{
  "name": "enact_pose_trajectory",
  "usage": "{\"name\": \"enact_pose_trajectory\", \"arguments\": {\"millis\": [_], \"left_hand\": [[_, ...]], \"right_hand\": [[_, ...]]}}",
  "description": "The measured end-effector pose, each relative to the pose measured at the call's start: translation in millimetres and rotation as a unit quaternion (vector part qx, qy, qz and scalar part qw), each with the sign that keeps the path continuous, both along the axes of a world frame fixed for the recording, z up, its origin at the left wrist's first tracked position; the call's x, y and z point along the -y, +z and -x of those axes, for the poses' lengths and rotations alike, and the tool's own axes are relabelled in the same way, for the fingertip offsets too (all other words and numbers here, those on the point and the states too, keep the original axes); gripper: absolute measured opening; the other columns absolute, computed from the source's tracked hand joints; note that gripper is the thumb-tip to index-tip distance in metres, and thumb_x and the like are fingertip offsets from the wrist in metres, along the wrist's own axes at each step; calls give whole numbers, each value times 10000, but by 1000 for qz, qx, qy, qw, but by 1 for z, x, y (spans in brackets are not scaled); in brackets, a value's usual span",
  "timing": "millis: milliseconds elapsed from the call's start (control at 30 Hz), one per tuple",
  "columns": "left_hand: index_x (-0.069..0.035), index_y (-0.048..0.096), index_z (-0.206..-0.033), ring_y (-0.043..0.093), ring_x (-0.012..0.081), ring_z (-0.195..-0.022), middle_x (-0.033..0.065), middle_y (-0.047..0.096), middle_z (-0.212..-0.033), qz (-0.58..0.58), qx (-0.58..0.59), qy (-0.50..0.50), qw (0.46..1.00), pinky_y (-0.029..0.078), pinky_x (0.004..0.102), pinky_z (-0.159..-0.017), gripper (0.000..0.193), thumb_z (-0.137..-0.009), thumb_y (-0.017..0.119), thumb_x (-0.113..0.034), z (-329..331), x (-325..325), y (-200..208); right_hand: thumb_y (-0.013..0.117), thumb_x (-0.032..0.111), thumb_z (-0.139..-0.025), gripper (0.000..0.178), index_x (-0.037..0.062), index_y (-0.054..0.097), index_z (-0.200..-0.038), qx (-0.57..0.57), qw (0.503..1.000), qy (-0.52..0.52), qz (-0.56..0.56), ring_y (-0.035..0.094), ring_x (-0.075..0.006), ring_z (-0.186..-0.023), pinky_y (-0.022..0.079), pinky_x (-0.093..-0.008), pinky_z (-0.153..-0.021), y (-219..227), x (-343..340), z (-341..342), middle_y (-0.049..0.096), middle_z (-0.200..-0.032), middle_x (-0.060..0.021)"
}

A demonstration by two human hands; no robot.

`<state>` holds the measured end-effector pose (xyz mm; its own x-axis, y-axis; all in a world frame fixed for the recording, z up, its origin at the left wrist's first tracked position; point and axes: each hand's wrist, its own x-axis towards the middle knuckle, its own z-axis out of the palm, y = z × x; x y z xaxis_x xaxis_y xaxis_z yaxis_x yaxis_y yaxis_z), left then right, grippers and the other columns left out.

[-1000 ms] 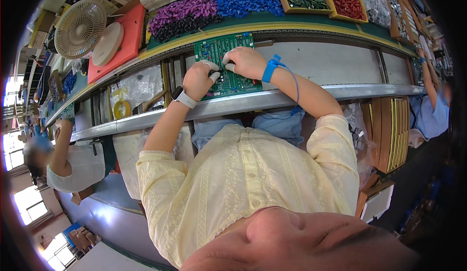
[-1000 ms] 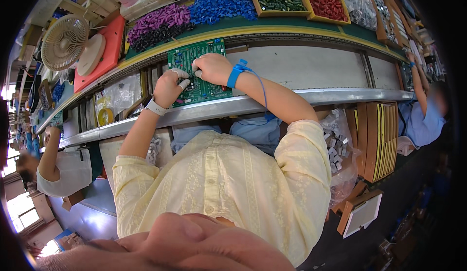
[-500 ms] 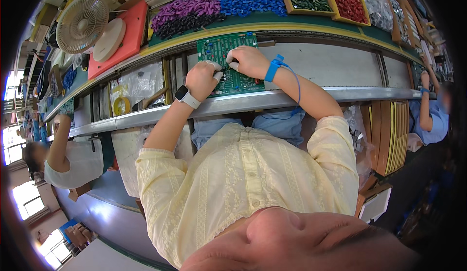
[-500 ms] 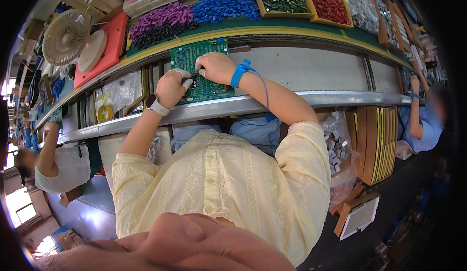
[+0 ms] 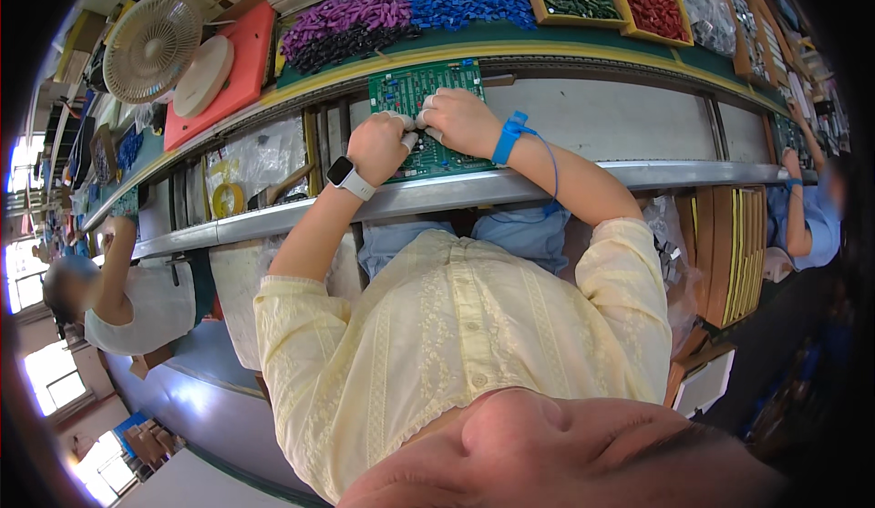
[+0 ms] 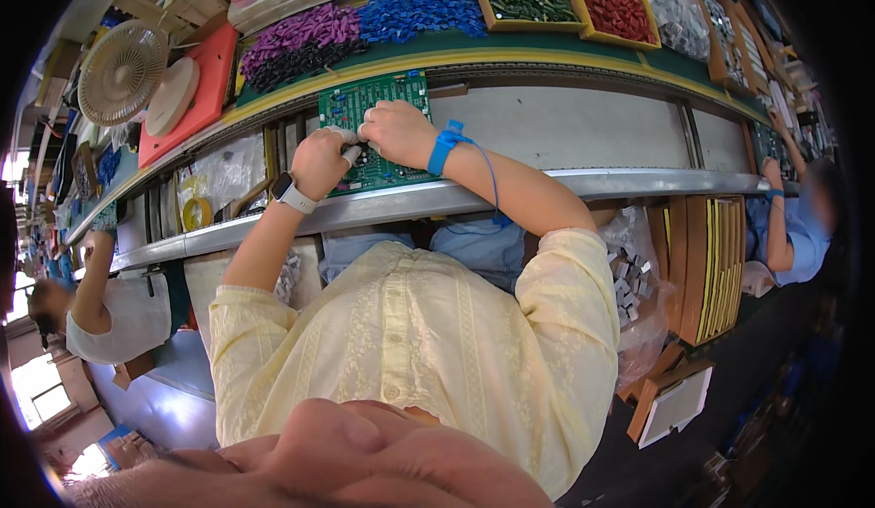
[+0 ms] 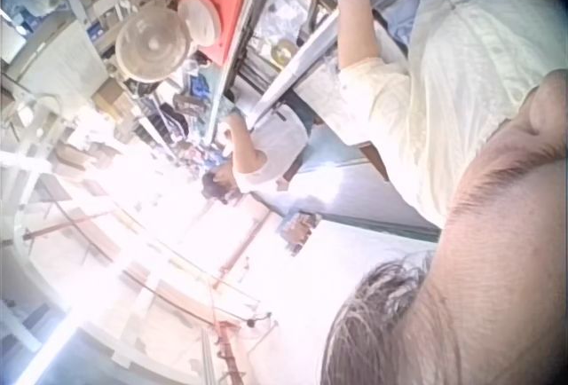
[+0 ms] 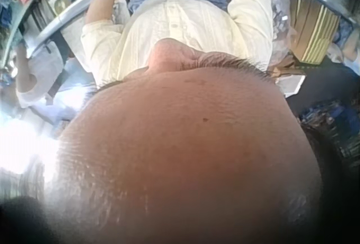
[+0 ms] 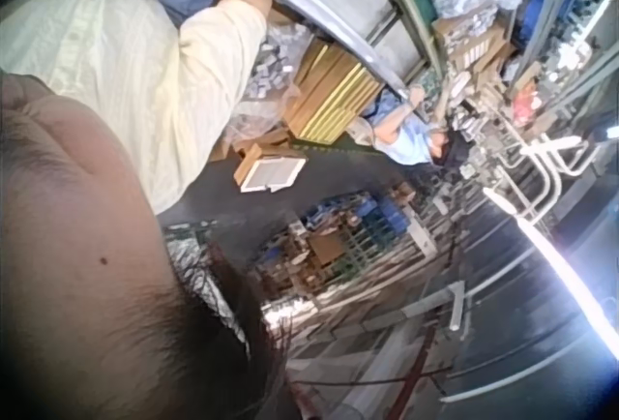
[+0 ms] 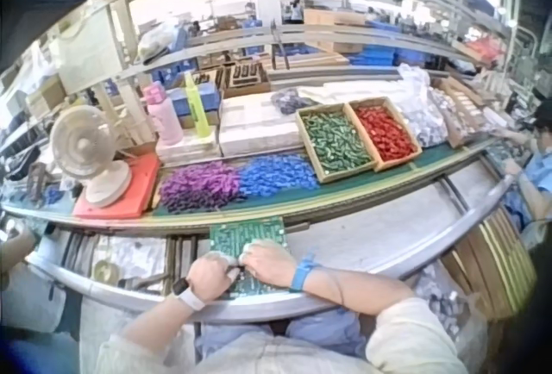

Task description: Assembling electronic components onto a printed circuit board.

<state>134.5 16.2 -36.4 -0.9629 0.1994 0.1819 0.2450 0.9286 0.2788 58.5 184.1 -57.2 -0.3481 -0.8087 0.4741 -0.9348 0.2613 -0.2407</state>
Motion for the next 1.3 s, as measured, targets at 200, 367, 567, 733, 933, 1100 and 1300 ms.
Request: {"name": "enact_pose_trajectory", "arguments": {"millis": [200, 367, 567, 733, 933, 1100, 1300], "left_hand": [[-51, 649, -803, 578, 293, -767, 133, 615, -772, -12, 18, 7, 1000, 461, 382, -686, 137, -716, 626, -155, -1, -1, 3], [-35, 649, -797, 579, 304, -768, 146, 615, -788, -22, 27, 8, 999, 465, 373, -693, 138, -718, 636, -147, 2, 0, 6], [-34, 650, -795, 580, 307, -756, 149, 610, -792, -6, 48, 23, 999, 466, 379, -680, 141, -721, 639, -153, 2, -4, 12], [-29, 648, -795, 580, 309, -743, 148, 610, -787, -11, 57, 20, 998, 465, 382, -672, 145, -714, 644, -150, 5, -6, 13], [-26, 648, -797, 585, 310, -740, 154, 612, -784, 14, 60, 9, 998, 467, 383, -666, 152, -711, 645, -151, 5, -8, 15], [-28, 654, -810, 589, 306, -742, 166, 616, -781, 23, 58, -2, 998, 472, 376, -675, 151, -720, 638, -149, 8, -8, 13], [-44, 661, -846, 592, 304, -734, 152, 623, -785, 10, 35, -13, 999, 475, 374, -667, 151, -735, 621, -139, 7, -12, 12]], "right_hand": [[641, 122, -725, 193, 88, 633, -915, 71, 991, -48, 103, 552, -266, -872, 457, -362, -768, 34, -52, -9, 585, -923, -80], [615, 140, -781, 195, 54, 621, -956, 311, 936, -146, 78, 585, -214, -840, 459, -303, -763, 41, -181, -35, 610, -895, -99], [631, 181, -782, 182, 25, 645, -875, 625, 681, -364, 114, 533, -101, -687, 440, -238, -662, -30, -393, -105, 588, -745, 9], [575, 159, -755, 198, 1, 614, -867, 437, 576, -679, -128, 602, -245, -758, 470, -357, -653, -159, -475, -183, 627, -875, -159], [487, 152, -757, 280, 23, 596, -979, 320, 521, -767, -195, 562, -382, -941, 457, -451, -811, -217, -473, -208, 586, -1007, -234], [520, 155, -738, 294, 6, 572, -986, 329, 532, -748, -222, 547, -399, -948, 440, -454, -827, -210, -467, -201, 574, -1010, -247], [516, 195, -756, 303, 62, 580, -1020, 354, 520, -742, -231, 538, -368, -997, 442, -473, -825, -197, -452, -191, 576, -1054, -199]]}}
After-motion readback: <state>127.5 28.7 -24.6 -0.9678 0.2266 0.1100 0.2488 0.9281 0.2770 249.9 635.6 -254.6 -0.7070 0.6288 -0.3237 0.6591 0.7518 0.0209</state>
